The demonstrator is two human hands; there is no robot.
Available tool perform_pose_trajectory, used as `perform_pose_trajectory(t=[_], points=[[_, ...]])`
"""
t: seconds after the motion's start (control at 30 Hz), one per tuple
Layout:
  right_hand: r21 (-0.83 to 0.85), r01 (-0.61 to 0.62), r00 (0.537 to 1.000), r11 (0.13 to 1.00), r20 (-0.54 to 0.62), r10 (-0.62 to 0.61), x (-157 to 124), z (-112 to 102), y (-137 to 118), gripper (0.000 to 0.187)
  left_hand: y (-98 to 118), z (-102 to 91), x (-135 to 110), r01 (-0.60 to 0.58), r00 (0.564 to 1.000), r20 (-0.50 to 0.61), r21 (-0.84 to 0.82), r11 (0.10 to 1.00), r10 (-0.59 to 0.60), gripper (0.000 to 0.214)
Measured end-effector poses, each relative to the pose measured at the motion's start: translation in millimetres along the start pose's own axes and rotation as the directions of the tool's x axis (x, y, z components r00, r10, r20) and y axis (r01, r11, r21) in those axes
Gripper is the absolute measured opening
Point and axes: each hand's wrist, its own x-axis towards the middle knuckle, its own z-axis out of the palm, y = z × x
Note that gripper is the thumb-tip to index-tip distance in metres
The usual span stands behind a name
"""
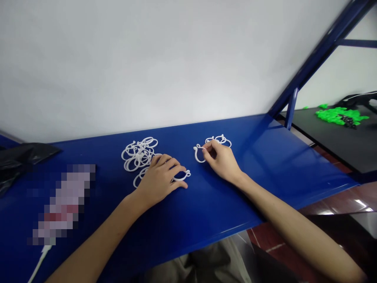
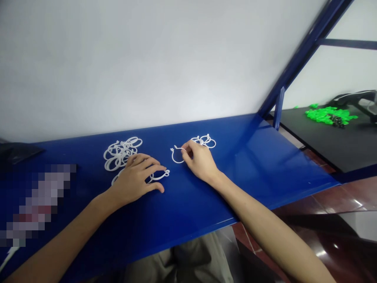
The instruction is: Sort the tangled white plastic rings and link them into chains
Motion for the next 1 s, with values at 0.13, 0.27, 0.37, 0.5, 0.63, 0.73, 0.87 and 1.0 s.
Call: perform_pose_trajectory(t=[0.13,0.27,0.37,0.5,0.63,0.73,0.87,1.0], points=[[-0.005,0.058,0.996,0.998,0.062,-0.058,-2.8,0.5,-1.7,0.009,-2.2,-6.6,-1.3,0.063,0.998,0.008,-0.075,0.995,-0.062,0.059],[0.08,0.142,0.977,0.987,0.15,-0.153,-9.7,5.2,-10.3,0.009,0.6,-11.6,1.9,0.124,0.984,-0.104,-0.194,0.973,-0.146,0.046],[0.133,0.198,0.95,0.971,0.22,-0.223,-15.3,9.0,-17.1,0.012,3.3,-10.9,4.9,0.105,0.973,-0.173,-0.258,0.961,-0.152,0.023],[0.19,0.272,0.912,0.943,0.263,-0.316,-19.8,10.7,-22.6,0.016,7.2,-8.9,6.7,0.057,0.961,-0.239,-0.309,0.949,-0.136,0.017],[0.246,0.342,0.879,0.907,0.258,-0.401,-21.7,6.4,-26.0,0.019,11.8,-8.0,6.0,0.014,0.946,-0.301,-0.337,0.942,-0.122,0.017],[0.263,0.382,0.849,0.886,0.28,-0.449,-23.5,4.7,-28.7,0.019,13.0,-6.0,5.5,-0.002,0.942,-0.316,-0.348,0.937,-0.115,0.021],[0.21,0.321,0.893,0.923,0.256,-0.369,-25.9,10.6,-32.4,0.024,11.4,-4.2,6.4,0.074,0.928,-0.319,-0.349,0.934,-0.193,0.016],[0.046,0.2,0.967,0.979,0.152,-0.204,-24.8,16.8,-32.1,0.026,13.6,-7.2,7.5,0.181,0.917,-0.261,-0.401,0.898,-0.301,0.032]])
